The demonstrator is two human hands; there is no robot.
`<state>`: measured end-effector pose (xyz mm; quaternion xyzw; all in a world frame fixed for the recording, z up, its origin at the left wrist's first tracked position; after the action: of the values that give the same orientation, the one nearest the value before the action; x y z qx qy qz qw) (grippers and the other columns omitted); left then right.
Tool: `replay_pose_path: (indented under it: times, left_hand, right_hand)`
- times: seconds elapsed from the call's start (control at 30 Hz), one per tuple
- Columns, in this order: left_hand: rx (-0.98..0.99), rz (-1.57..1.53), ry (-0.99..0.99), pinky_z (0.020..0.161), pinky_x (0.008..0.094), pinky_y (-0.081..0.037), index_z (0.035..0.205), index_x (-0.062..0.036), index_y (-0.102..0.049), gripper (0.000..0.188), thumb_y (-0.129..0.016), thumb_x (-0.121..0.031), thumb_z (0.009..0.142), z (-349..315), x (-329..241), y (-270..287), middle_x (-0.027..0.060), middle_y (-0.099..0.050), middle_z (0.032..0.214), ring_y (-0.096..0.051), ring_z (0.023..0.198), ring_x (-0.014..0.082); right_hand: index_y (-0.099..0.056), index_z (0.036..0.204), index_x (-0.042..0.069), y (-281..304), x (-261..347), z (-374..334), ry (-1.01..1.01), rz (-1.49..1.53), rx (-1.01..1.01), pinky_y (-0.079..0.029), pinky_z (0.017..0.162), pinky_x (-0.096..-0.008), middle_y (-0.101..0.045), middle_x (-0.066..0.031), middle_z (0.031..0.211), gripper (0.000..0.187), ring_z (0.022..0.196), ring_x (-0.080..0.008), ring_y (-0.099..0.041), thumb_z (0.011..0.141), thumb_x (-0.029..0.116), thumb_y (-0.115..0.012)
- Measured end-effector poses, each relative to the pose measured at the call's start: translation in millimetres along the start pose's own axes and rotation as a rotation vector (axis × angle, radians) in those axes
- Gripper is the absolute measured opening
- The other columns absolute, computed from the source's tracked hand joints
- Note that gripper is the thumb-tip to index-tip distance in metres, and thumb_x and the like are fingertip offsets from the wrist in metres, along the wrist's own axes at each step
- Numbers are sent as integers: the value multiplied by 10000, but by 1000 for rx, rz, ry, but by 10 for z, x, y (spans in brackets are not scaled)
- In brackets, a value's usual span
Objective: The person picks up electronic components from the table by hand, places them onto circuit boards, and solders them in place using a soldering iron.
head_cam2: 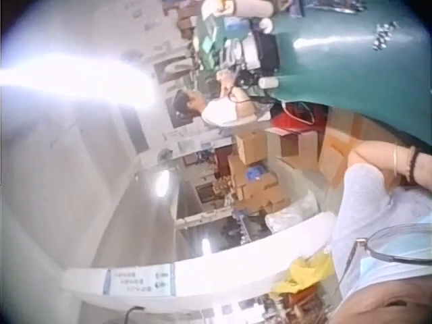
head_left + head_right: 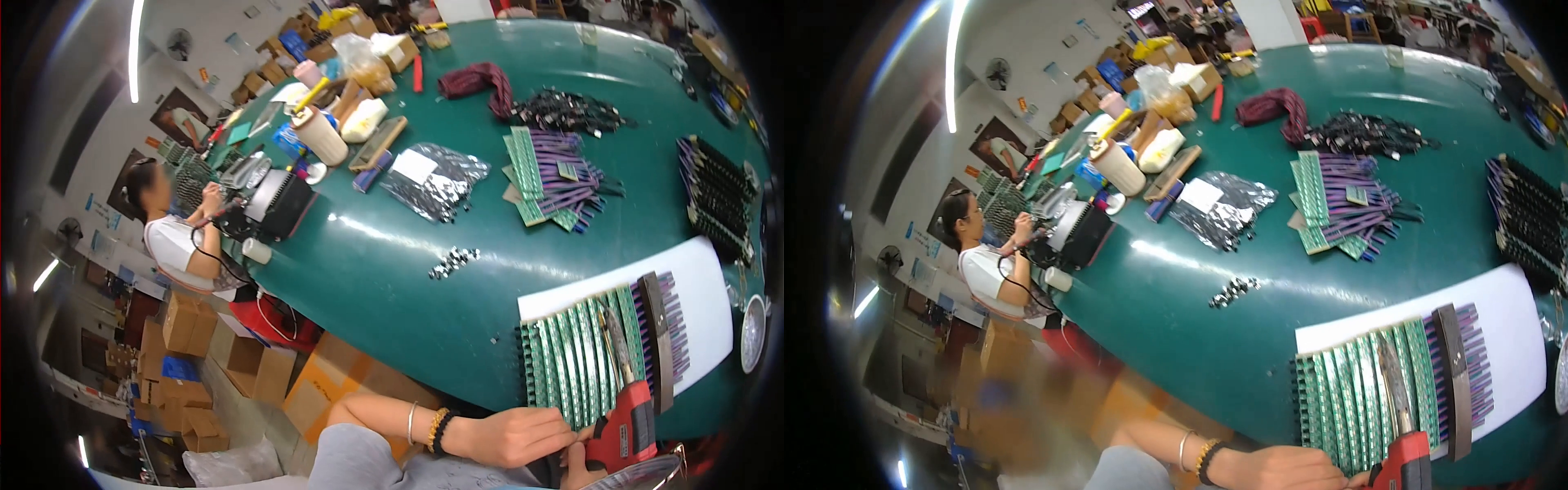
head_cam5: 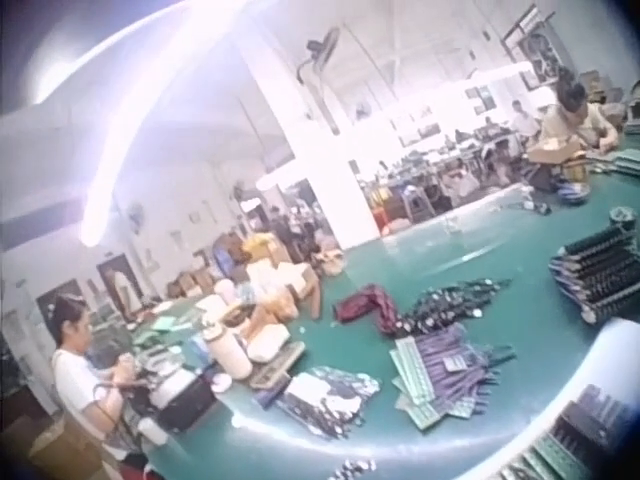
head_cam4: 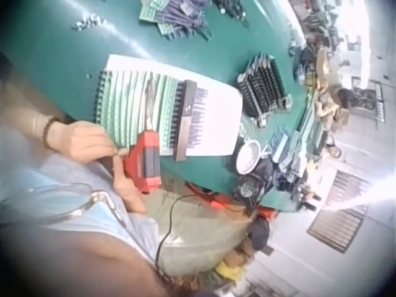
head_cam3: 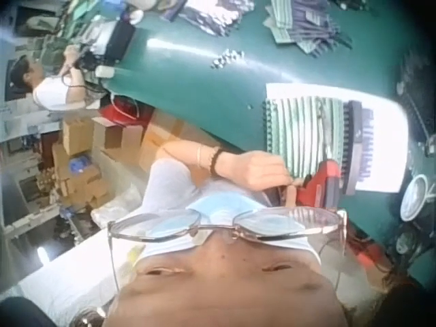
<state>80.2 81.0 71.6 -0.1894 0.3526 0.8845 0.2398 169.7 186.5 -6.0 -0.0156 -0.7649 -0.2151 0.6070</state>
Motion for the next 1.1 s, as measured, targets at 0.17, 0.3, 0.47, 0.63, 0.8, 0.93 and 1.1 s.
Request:
replay_pose_path:
  times: [0.17,0.3,0.47,0.63,0.8,0.93,1.1]
  left_hand:
    - [13,29,4,680,333,-513,1036,120,-573,338,-608,-62,753,-7,-59,56,159,-581,926,-573,770,258]
    - [106,99,-54,681,325,-507,1047,124,-570,351,-611,-75,761,3,-87,27,153,-584,921,-580,776,250]
    - [79,63,-68,668,326,-499,1074,128,-569,377,-611,-90,770,33,-51,90,143,-578,897,-577,768,244]
    - [81,-28,15,659,321,-503,1148,138,-563,426,-611,-58,773,46,-7,120,109,-553,848,-553,749,231]
    - [55,-36,45,656,315,-501,1149,136,-559,420,-614,-47,775,47,-45,124,107,-554,855,-550,755,230]
    - [81,-13,20,634,315,-490,1051,114,-566,332,-608,-43,762,-25,-55,46,108,-526,823,-532,734,237]
    - [197,-32,4,639,326,-509,1003,114,-583,298,-601,-50,754,-12,-47,36,163,-572,899,-578,752,260]
  right_hand:
    - [-602,999,48,-53,-62,-10,-248,253,34,-452,669,-284,-556,-27,754,96,722,-137,-550,911,39,-638]
    - [-577,1137,30,-106,-217,-77,-194,178,72,-466,703,-294,-575,-58,850,240,766,-155,-558,906,45,-640]
    - [-558,1183,24,-117,-152,-55,-162,174,29,-469,711,-295,-580,-72,896,290,792,-158,-565,906,45,-638]
    - [-539,1230,17,-141,-102,-41,-136,173,-2,-472,718,-295,-586,-86,943,340,817,-161,-572,905,46,-635]
    - [-524,1268,12,-115,-50,-43,-49,127,-21,-476,733,-295,-592,-106,1001,388,860,-165,-582,899,46,-639]
    - [-508,1305,9,-62,81,-49,220,-91,-56,-481,778,-292,-602,-154,1122,457,969,-170,-602,876,44,-661]
    - [-285,1430,1,-37,-207,-144,9,414,-220,-412,552,-228,-514,-34,761,612,598,-95,-471,886,-37,-561]
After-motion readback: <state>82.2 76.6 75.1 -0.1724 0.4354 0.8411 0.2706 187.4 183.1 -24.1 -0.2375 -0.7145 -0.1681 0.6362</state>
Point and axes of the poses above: each hand's wrist, its own z-axis towards the middle knuckle, its own y-axis out of the back of the hand, x = y × z, the point moved 9 cm from there along z, towards the middle knuckle
